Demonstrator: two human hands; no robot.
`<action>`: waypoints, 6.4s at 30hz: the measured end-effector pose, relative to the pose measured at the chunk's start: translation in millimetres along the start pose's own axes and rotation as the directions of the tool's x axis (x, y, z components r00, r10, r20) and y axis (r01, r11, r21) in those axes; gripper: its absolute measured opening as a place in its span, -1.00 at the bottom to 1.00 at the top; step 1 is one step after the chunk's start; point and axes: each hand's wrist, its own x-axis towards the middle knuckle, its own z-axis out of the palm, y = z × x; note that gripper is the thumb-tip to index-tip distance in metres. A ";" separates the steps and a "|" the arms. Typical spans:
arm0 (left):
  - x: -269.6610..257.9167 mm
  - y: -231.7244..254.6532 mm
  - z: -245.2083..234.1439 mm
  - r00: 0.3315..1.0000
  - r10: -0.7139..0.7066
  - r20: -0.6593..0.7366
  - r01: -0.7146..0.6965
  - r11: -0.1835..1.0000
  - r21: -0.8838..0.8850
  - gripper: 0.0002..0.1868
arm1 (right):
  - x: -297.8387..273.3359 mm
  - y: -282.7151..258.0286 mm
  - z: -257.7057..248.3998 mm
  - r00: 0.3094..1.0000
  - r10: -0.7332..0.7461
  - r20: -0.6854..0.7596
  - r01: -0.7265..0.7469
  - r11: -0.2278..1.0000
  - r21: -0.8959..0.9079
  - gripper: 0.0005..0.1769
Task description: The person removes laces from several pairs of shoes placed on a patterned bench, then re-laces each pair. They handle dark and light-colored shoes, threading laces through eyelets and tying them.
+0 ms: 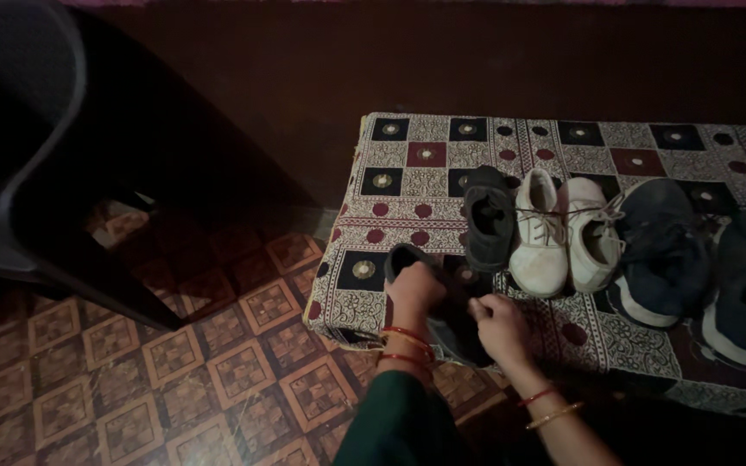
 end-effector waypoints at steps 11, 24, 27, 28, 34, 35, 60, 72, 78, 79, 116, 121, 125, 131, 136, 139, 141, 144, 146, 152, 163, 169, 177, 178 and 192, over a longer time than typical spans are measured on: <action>113.8 -75.7 79.1 0.857 0.447 0.257 -0.401 0.891 -0.213 -0.50 | 39.0 -7.1 -42.8 0.831 0.413 0.372 -0.518 0.332 0.788 -0.74; 79.2 -68.0 48.1 0.774 0.586 0.240 -0.516 0.803 -0.299 -0.60 | -38.1 -65.2 -58.4 0.939 -0.333 0.085 0.332 0.943 0.024 -0.76; 55.9 -68.5 36.0 0.814 0.535 0.225 -0.511 0.845 -0.158 -0.54 | -48.7 -71.0 -58.7 0.904 -0.426 0.033 0.427 0.904 -0.015 -0.85; 50.2 -67.9 33.4 0.826 0.519 0.218 -0.509 0.854 -0.108 -0.51 | -47.5 -72.3 -57.5 0.897 -0.440 0.027 0.441 0.897 -0.033 -0.88; 35.5 -59.7 34.6 0.855 0.518 0.037 -0.516 0.855 -0.052 -0.61 | -26.2 -86.4 -57.4 0.978 -0.146 0.148 0.044 0.840 0.541 -0.92; 35.6 -59.1 35.7 0.852 0.523 0.016 -0.520 0.850 -0.083 -0.60 | -20.7 -86.7 -63.0 0.987 -0.125 0.101 0.038 0.791 0.611 -0.90; -76.2 -11.1 -11.4 0.901 0.049 -0.431 -0.035 0.999 0.040 -0.74 | 17.5 41.1 -38.7 0.986 -0.006 0.169 0.027 0.992 -0.123 -0.77; -49.9 -32.2 2.2 0.746 -0.031 -0.665 -0.018 0.998 -0.068 -0.75 | 132.7 -98.2 -58.4 0.959 0.186 0.215 -0.223 0.961 0.162 -0.62; -45.8 -33.5 0.3 0.753 -0.066 -0.655 0.029 0.997 -0.068 -0.80 | 207.3 -151.7 -62.8 0.995 0.002 0.097 -0.032 0.947 0.319 -0.68; -43.0 -31.1 -2.6 0.763 -0.077 -0.642 0.024 0.996 -0.092 -0.77 | 217.6 -156.9 -62.1 0.998 -0.039 0.044 0.021 0.940 0.340 -0.70; -28.0 9.8 -2.9 0.597 0.097 -0.796 -0.416 0.886 -0.204 -0.57 | 19.3 -62.9 -31.0 0.959 -0.260 0.108 0.276 0.793 -0.543 -0.32; -61.8 14.1 4.3 0.529 0.371 -0.764 -0.516 0.854 0.057 -0.73 | -22.7 -61.4 -33.0 0.920 -0.374 0.114 0.386 0.823 -0.417 -0.61; -52.2 23.5 11.1 0.925 0.145 -0.351 -0.212 0.964 -0.162 -0.52 | -32.1 -56.5 -44.6 0.926 -0.348 0.147 0.374 0.896 -0.238 -0.55; -21.7 9.8 4.5 0.977 0.120 -0.177 -0.117 0.993 0.030 -0.80 | -40.9 -53.6 -70.6 0.915 -0.389 0.105 0.370 0.915 0.163 -0.69; -15.5 -14.3 1.7 0.965 0.185 -0.185 -0.181 0.983 0.040 -0.82 | -14.5 -45.0 -82.5 0.988 -0.107 0.112 0.087 0.981 0.173 -0.61; -7.9 -19.8 8.7 0.946 0.183 -0.267 -0.169 0.983 0.075 -0.83 | 0.9 -38.9 -76.7 0.994 -0.084 0.072 0.075 0.990 0.122 -0.52; -5.4 -24.4 15.4 0.887 0.262 -0.381 -0.266 0.963 0.045 -0.84 | 8.7 -35.4 -69.4 0.989 -0.113 0.092 0.102 0.989 0.108 -0.54; -8.1 -27.5 21.6 0.855 0.234 -0.463 -0.269 0.963 -0.009 -0.84 | 16.2 -32.7 -58.9 0.979 -0.164 0.122 0.163 0.986 0.019 -0.56; -10.5 -24.4 19.2 0.796 0.256 -0.548 -0.328 0.944 -0.035 -0.84 | 22.7 -34.9 -50.8 0.974 -0.195 0.117 0.196 0.981 0.007 -0.59; -13.3 -3.4 15.8 0.636 0.525 -0.566 -0.640 0.768 -0.006 -0.70 | 37.5 -41.1 -36.5 0.963 -0.257 0.087 0.260 0.965 -0.029 -0.73; 22.4 -4.9 32.3 0.777 0.547 -0.313 -0.581 0.814 -0.019 -0.83 | 29.9 -54.6 -34.7 0.995 -0.083 0.062 0.077 0.993 0.090 -0.76; 4.5 4.7 28.4 0.920 0.255 -0.297 -0.346 0.884 -0.314 -0.79 | 24.0 -66.4 -33.5 0.999 -0.019 0.037 0.023 0.993 -0.116 -0.78; -3.0 27.1 14.1 0.856 0.337 -0.391 -0.442 0.870 -0.217 -0.86 | 24.6 -65.0 -32.2 0.991 -0.136 0.010 0.136 0.974 -0.180 -0.75; -1.8 25.4 15.7 0.859 0.355 -0.370 -0.456 0.858 -0.236 -0.85 | 22.8 -58.7 -30.5 0.980 -0.200 -0.007 0.196 0.966 -0.166 -0.75; 43.7 -4.7 32.2 0.909 0.412 -0.070 -0.231 0.356 -0.905 -0.74 | 54.0 7.1 -20.2 0.785 0.265 0.561 -0.618 0.407 0.673 -0.74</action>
